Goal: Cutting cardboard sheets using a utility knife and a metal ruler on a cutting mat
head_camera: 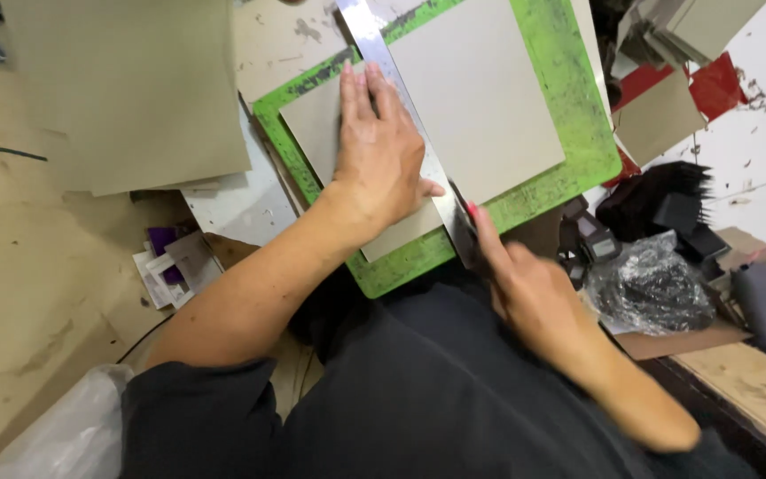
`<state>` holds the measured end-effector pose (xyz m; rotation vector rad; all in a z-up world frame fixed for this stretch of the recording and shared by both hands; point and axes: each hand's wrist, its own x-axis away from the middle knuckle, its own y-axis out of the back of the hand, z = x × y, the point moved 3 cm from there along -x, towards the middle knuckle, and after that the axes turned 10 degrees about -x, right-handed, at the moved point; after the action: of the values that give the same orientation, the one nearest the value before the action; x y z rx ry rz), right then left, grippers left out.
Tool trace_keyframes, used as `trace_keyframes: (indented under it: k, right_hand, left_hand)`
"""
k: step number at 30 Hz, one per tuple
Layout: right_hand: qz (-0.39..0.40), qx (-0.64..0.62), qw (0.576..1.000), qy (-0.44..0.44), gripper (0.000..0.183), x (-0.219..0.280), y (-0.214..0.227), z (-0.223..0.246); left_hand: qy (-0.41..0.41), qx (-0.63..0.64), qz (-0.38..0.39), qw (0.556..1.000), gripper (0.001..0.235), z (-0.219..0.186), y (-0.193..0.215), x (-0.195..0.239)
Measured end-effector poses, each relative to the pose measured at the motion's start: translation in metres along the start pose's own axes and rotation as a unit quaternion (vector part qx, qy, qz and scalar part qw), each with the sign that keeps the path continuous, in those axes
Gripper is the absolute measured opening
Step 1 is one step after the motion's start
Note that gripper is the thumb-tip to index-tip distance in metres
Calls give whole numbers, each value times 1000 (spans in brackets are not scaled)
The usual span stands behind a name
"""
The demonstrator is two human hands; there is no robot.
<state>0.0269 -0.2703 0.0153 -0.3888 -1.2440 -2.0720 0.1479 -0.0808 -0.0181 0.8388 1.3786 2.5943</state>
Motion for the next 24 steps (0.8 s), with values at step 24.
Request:
trace_keyframes:
  k: [24]
  right_hand:
    - [-133,34,982,134,71,-148,55,35]
  left_hand:
    - [39,33,-44,998,132,-12,-10,-9]
